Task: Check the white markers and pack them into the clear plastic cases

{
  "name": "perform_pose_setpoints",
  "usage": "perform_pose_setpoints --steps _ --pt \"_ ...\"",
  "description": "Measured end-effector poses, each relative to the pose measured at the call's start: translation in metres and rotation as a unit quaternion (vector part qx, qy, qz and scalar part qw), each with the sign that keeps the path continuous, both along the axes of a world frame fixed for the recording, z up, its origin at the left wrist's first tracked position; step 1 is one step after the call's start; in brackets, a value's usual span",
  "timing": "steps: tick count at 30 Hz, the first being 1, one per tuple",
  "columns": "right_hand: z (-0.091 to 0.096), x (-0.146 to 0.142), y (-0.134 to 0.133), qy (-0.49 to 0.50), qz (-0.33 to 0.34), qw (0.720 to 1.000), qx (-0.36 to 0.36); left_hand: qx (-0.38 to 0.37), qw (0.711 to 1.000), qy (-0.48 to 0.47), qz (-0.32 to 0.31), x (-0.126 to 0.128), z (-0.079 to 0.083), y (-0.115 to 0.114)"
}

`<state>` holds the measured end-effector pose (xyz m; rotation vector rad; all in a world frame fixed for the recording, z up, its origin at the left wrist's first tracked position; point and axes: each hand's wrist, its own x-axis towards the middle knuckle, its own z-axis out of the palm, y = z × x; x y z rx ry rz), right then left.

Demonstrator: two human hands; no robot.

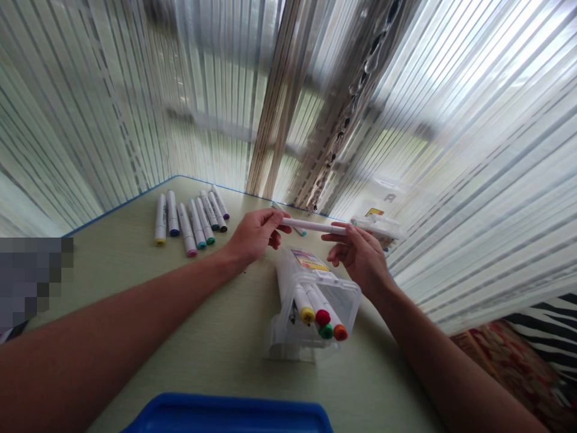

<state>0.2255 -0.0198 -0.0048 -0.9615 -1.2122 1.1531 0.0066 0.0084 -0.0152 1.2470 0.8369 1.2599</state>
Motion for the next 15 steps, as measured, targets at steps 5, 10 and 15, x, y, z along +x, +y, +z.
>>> perform_pose_setpoints --steps 5,10,15 --pt "-0.0016 -0.0001 0.0007 -0.024 -0.016 1.000 0.012 0.015 1.000 0.020 -0.005 -0.0003 0.0009 -0.0022" --pt "-0.0033 0.0003 0.0010 -0.055 -0.026 0.998 0.034 0.070 0.994 0.084 -0.010 -0.0019 0.0013 -0.0034" --pt "-0.0021 -0.0007 -0.0007 -0.062 -0.016 0.997 0.047 0.080 0.991 0.107 -0.016 -0.0029 0.0013 -0.0033"
